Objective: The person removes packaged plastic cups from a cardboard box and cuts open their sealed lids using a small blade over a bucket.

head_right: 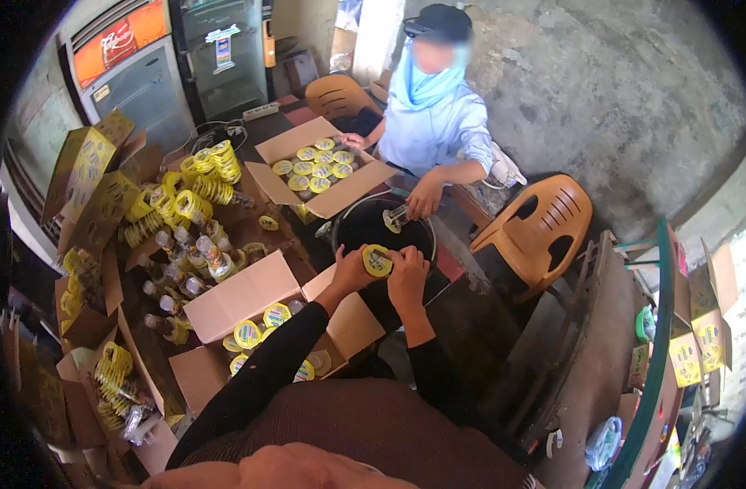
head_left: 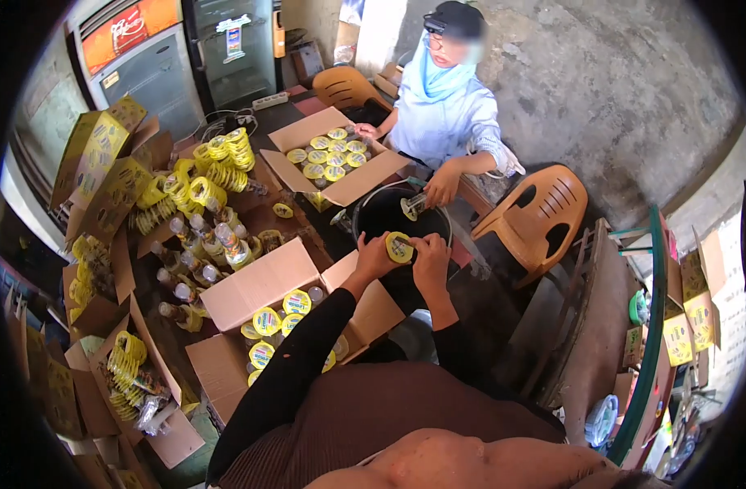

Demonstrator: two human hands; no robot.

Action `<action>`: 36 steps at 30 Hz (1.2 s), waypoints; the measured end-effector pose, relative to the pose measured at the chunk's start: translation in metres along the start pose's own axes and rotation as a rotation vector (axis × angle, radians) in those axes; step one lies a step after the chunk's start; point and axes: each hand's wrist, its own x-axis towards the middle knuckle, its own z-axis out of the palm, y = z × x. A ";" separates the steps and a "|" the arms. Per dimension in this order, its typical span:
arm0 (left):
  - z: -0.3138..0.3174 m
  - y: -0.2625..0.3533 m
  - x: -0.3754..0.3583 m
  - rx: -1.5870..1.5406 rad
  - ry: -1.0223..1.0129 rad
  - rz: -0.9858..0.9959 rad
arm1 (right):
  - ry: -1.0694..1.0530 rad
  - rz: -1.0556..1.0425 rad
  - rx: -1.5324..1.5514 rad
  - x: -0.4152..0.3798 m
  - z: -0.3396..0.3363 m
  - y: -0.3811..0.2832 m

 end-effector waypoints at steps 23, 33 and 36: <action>0.018 -0.034 -0.003 0.117 -0.044 0.059 | -0.030 -0.042 -0.029 -0.015 0.028 0.004; 0.011 -0.033 -0.001 0.104 -0.156 0.011 | -0.043 -0.126 -0.041 -0.017 0.029 0.010; 0.012 -0.032 -0.001 0.102 -0.163 0.005 | -0.044 -0.138 -0.021 -0.018 0.025 0.012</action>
